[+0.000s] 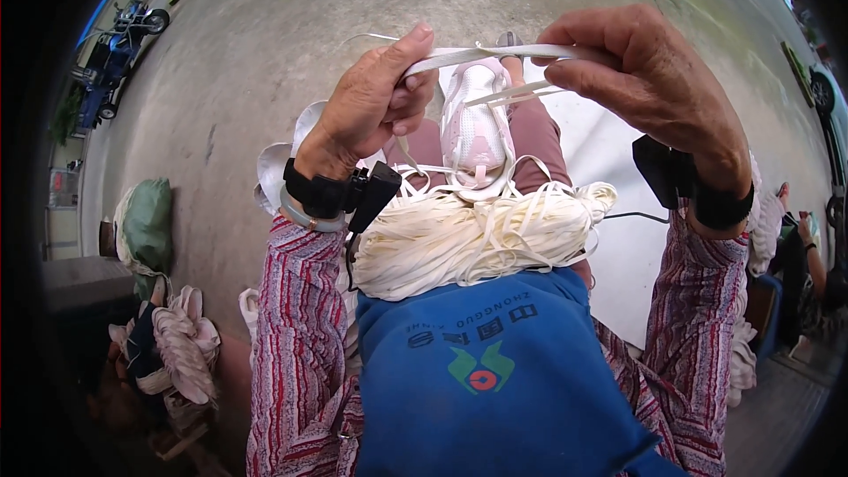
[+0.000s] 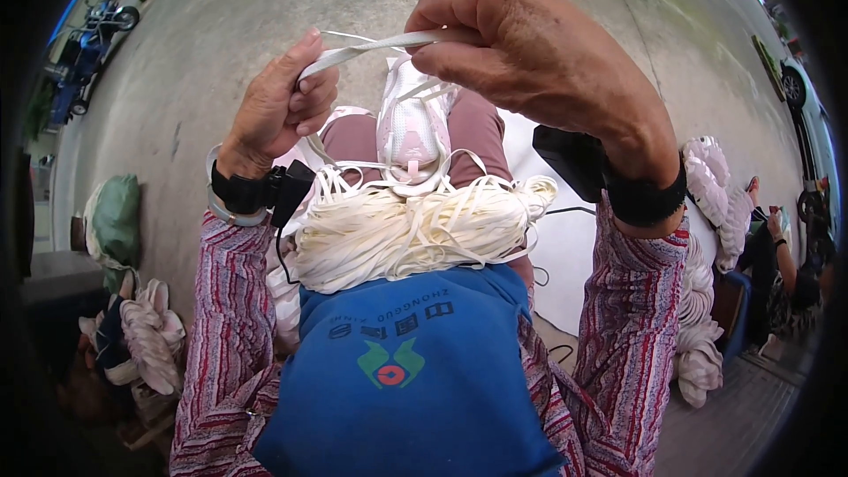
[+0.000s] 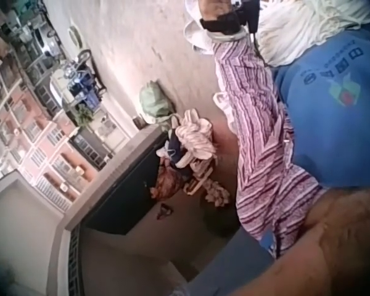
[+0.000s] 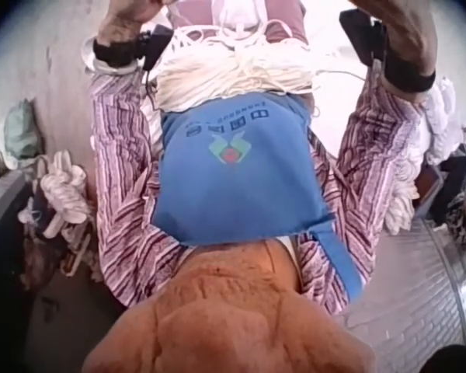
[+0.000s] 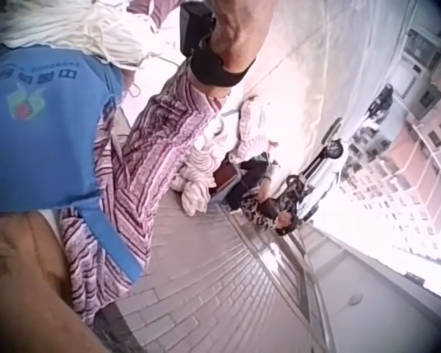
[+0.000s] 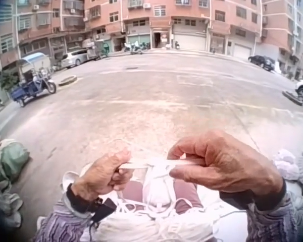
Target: Lacing up pink and white athletic shoes while sitting in a semi-outdoor workspace.
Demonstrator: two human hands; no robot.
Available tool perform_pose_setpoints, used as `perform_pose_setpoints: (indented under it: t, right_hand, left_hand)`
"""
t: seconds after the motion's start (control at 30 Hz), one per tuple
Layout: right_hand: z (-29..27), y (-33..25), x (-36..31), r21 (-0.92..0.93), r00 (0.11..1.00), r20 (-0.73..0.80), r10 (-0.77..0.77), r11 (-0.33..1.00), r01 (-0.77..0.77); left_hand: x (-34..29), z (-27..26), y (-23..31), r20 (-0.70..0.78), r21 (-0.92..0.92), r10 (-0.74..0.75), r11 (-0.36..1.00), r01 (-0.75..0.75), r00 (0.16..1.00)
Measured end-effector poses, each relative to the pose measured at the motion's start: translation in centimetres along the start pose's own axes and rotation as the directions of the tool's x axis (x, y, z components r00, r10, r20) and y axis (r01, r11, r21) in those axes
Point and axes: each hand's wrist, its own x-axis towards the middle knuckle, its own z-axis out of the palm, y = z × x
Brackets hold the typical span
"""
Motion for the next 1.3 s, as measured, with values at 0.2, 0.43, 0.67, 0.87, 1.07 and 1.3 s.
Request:
perform_pose_setpoints:
  t: [0.2,0.43,0.67,0.87,1.07,1.3]
  right_hand:
    - [1.2,1.7,-0.4,0.08,0.945,-0.307,-0.114,0.986,0.145]
    - [-0.6,1.9,-1.6,0.386,0.931,-0.349,-0.113,0.888,0.252]
    - [-4.5,0.4,-3.5,0.508,0.756,-0.652,-0.05,0.711,0.485]
    - [-7.4,-0.8,-7.2,0.533,0.635,-0.772,-0.019,0.525,0.664]
    - [-8.6,1.2,-8.6,0.412,0.335,-0.911,0.24,0.575,0.707]
    - [-9.9,3.5,-11.2,0.274,0.183,-0.961,0.205,0.65,0.709]
  left_hand:
    - [0.1,1.0,-0.5,-0.005,0.098,-0.011,0.995,0.011,1.0]
    - [0.5,0.4,-2.9,-0.09,0.084,-0.091,0.992,0.098,0.992]
    - [3.9,-2.0,-10.7,-0.056,-0.149,-0.461,0.881,0.449,0.886]
    - [8.5,0.4,-16.3,0.114,-0.496,-0.526,0.705,0.507,0.843]
    - [9.6,0.4,-19.8,-0.107,-0.756,-0.397,0.628,0.185,0.912]
    - [9.7,-0.6,-21.0,-0.144,-0.741,-0.39,0.652,0.162,0.909]
